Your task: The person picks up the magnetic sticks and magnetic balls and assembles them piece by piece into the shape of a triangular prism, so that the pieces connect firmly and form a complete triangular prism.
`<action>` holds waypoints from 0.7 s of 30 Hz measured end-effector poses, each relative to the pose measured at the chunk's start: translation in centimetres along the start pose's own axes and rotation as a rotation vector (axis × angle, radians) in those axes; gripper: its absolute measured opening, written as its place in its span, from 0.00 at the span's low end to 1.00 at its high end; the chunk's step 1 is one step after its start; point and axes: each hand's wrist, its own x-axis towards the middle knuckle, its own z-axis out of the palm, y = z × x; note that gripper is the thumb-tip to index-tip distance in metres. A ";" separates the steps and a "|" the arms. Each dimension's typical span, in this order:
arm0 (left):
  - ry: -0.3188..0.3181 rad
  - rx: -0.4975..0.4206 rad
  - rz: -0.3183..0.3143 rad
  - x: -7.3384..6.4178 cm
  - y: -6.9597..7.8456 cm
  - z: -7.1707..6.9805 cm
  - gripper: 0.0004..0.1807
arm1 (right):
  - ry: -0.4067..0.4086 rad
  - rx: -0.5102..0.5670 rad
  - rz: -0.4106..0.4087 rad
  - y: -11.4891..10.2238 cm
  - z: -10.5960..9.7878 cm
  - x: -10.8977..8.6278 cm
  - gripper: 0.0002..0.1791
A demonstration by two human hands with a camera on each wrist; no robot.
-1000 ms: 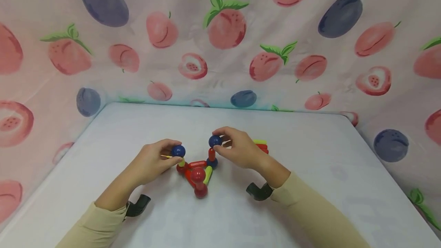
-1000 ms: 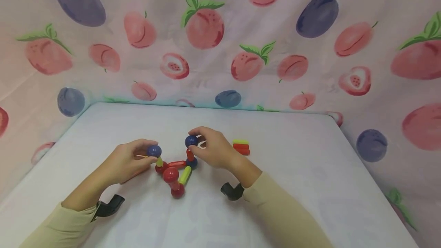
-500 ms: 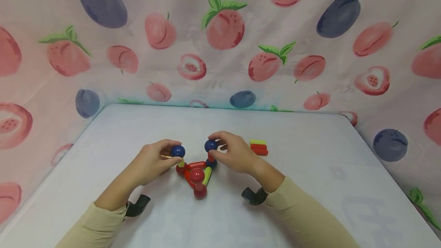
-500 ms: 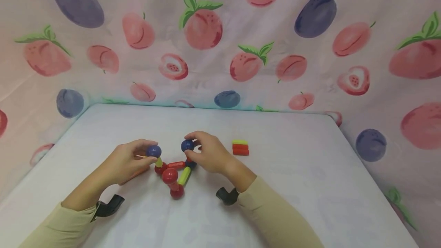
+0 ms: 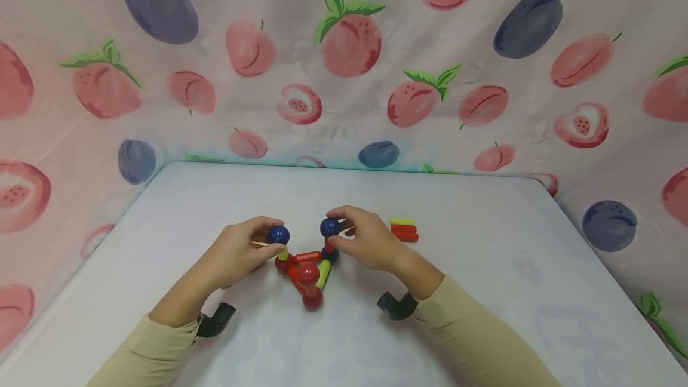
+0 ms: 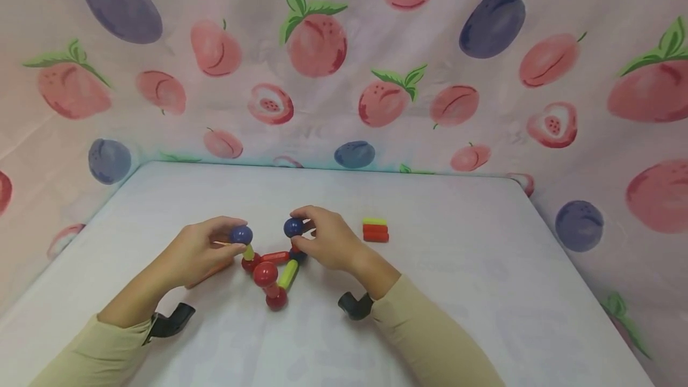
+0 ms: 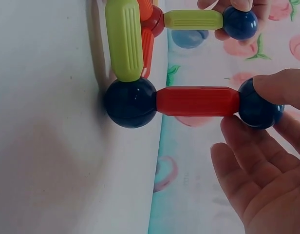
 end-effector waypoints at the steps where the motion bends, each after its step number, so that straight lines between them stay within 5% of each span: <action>1: 0.002 -0.001 -0.001 0.0 0.0 0.0 0.26 | 0.003 0.005 0.000 0.1 0.0 0.0 0.24; 12: 0.056 0.018 -0.004 1.1 0.4 1.3 0.24 | 0.059 0.021 0.025 1.0 -1.0 0.7 0.25; 21: 0.071 -0.021 0.011 2.6 2.1 3.3 0.25 | 0.074 0.016 0.070 2.3 -2.3 1.8 0.26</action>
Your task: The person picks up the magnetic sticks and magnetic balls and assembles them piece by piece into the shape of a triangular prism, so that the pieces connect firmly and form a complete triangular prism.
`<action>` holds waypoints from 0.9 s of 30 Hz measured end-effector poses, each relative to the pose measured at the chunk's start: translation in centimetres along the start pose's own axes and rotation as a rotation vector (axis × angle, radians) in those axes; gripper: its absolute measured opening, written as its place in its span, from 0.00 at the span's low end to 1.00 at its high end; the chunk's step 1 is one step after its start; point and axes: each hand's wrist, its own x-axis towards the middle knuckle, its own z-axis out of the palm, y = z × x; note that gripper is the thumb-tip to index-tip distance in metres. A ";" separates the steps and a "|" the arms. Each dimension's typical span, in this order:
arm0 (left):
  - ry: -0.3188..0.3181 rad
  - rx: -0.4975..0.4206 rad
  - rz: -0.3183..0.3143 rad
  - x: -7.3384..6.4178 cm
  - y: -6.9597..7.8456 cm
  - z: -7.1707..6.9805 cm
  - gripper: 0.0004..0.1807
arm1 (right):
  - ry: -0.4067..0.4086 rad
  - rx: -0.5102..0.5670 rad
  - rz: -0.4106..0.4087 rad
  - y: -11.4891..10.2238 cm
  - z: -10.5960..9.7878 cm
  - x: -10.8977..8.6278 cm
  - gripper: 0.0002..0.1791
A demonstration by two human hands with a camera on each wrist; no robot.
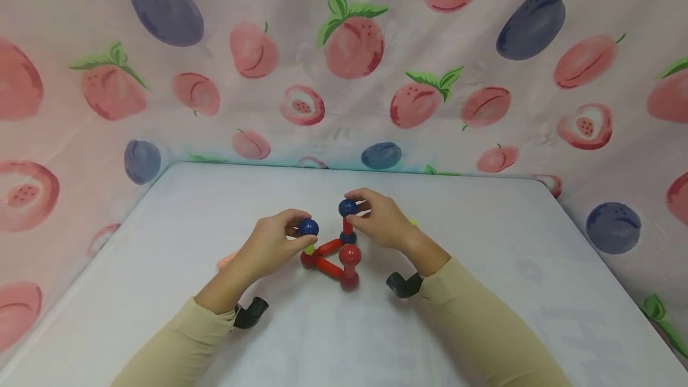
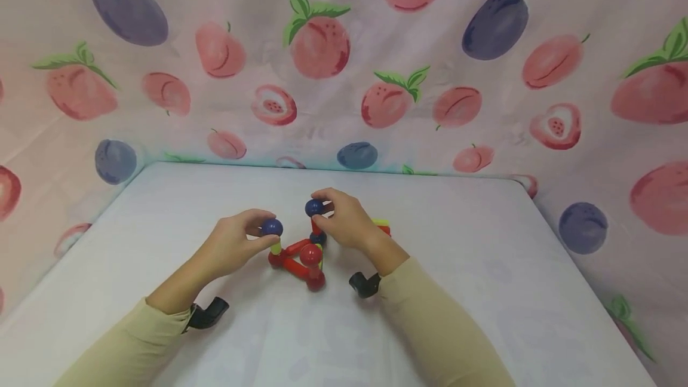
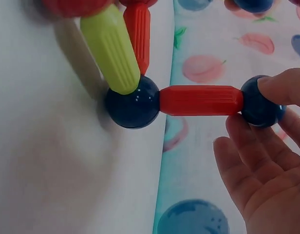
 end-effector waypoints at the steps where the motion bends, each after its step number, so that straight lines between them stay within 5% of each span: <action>1: -0.002 -0.003 0.002 0.1 0.1 0.3 0.25 | 0.003 0.001 0.006 0.2 -0.1 0.1 0.26; 12: -0.003 -0.035 -0.030 0.6 0.8 1.5 0.26 | 0.141 -0.093 -0.038 0.1 -1.5 -2.1 0.29; 20: 0.010 -0.018 0.018 0.6 0.7 1.4 0.25 | -0.014 -0.147 -0.128 -1.6 -1.3 -6.1 0.29; 27: -0.021 -0.050 0.081 0.5 0.1 1.5 0.27 | 0.044 -0.344 -0.082 -1.6 -0.2 -7.3 0.26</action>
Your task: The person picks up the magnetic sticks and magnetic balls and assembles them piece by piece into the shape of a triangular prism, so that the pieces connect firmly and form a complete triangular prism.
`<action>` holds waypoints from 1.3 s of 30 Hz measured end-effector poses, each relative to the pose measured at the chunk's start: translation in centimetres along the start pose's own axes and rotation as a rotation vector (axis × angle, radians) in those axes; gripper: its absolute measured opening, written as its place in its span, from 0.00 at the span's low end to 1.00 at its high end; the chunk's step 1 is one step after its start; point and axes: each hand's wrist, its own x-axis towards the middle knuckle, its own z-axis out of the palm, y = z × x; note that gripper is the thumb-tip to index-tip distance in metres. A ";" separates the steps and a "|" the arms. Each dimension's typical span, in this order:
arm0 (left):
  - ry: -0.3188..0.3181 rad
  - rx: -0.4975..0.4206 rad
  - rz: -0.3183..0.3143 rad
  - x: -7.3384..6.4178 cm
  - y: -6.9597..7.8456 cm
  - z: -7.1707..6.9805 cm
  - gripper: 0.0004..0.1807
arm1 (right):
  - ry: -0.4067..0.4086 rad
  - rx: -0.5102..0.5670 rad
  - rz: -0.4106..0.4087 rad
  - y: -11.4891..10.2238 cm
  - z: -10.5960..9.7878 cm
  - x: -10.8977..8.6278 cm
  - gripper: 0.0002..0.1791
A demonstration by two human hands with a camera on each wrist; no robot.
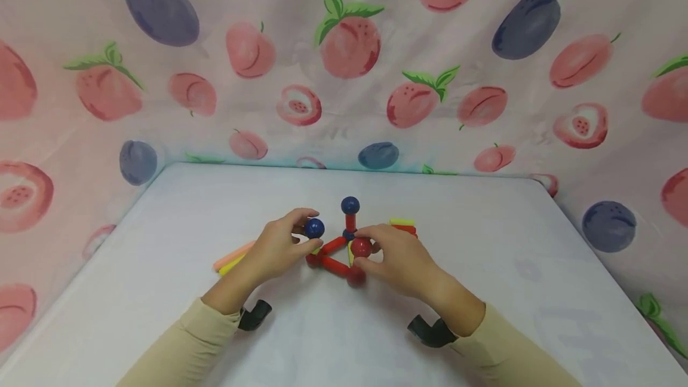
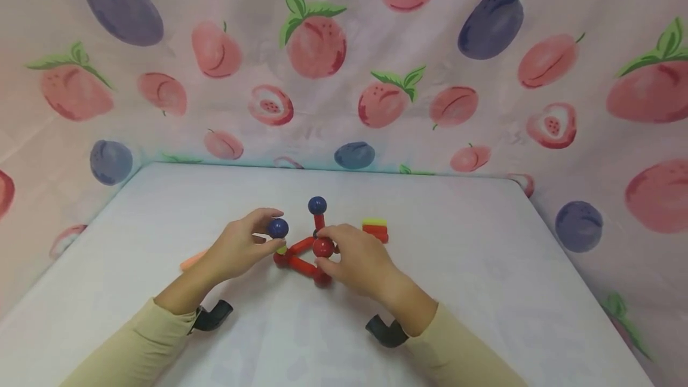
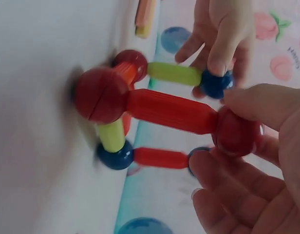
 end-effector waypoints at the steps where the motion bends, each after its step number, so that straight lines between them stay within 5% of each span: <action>1: -0.005 -0.004 0.008 0.0 0.0 0.0 0.27 | 0.015 -0.004 0.000 0.1 0.1 0.0 0.26; 11: 0.035 0.041 0.023 0.6 0.5 0.4 0.26 | 0.076 0.030 0.052 1.9 0.3 2.0 0.25; 19: 0.060 0.055 -0.052 1.2 0.9 0.9 0.27 | 0.102 0.063 0.087 2.0 0.7 3.4 0.25; 39: 0.066 0.049 -0.056 0.9 0.9 0.8 0.27 | 0.168 0.235 0.144 1.6 1.8 2.2 0.23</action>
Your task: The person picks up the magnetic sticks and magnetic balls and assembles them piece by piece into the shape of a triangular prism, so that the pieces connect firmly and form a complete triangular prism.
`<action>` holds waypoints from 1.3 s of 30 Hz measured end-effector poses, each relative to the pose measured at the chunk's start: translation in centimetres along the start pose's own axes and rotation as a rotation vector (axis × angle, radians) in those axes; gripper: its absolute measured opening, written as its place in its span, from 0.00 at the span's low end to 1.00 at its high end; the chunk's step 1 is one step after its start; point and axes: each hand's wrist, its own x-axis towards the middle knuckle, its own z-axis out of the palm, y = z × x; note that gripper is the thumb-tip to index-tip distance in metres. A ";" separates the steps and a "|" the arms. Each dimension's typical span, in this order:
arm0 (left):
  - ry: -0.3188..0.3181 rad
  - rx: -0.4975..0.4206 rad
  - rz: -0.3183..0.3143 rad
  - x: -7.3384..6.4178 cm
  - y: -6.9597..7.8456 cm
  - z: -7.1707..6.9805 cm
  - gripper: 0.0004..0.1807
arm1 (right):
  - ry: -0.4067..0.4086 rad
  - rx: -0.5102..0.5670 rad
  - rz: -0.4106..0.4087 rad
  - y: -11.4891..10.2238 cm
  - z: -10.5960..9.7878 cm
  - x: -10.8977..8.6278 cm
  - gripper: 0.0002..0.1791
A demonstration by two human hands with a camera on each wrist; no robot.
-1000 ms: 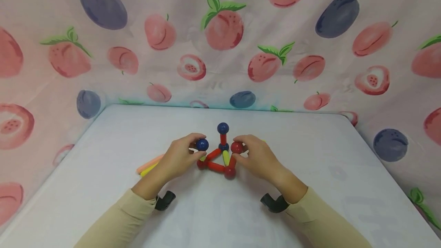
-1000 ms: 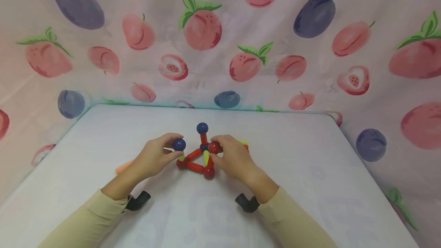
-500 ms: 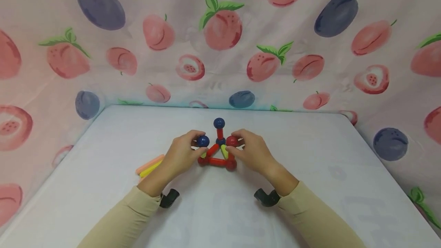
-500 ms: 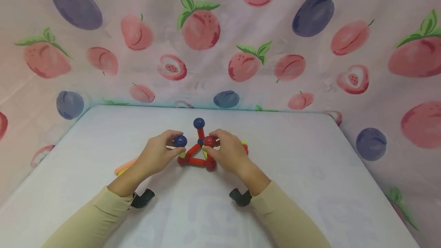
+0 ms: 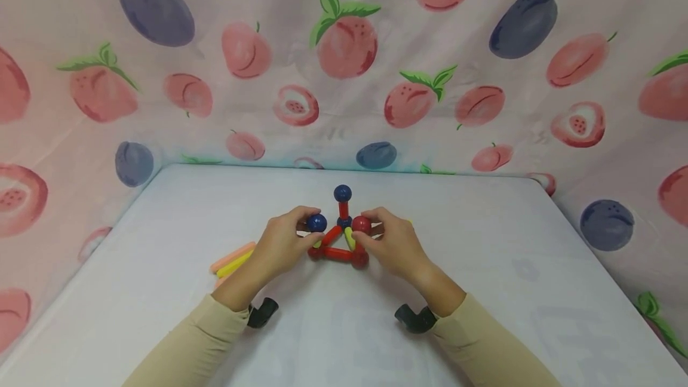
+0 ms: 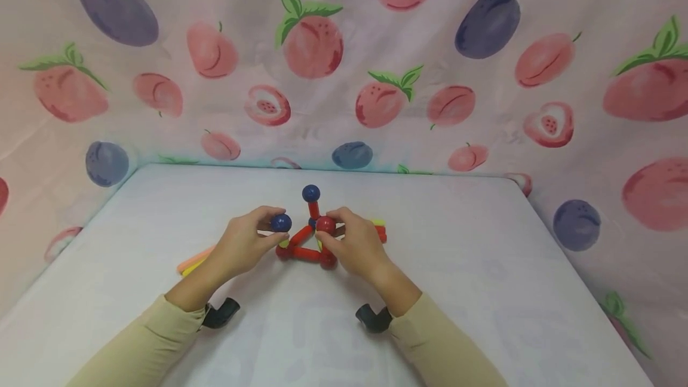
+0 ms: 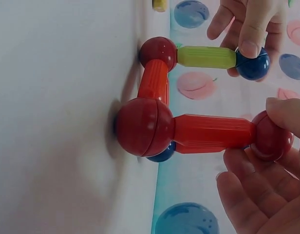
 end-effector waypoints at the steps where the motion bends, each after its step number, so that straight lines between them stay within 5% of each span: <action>1: 0.001 0.003 0.002 0.0 0.0 0.0 0.27 | 0.002 0.000 -0.001 0.0 0.0 0.0 0.23; 18: 0.031 0.001 -0.013 0.0 -0.1 0.1 0.26 | 0.002 0.018 -0.009 0.0 0.0 0.0 0.22; 25: -0.029 0.014 -0.013 -0.1 -0.5 -0.3 0.35 | 0.001 0.025 0.016 -0.1 0.0 -0.1 0.23; 39: -0.084 0.162 -0.080 -5.1 -5.7 -5.0 0.19 | 0.008 0.031 0.036 0.2 0.0 -0.4 0.24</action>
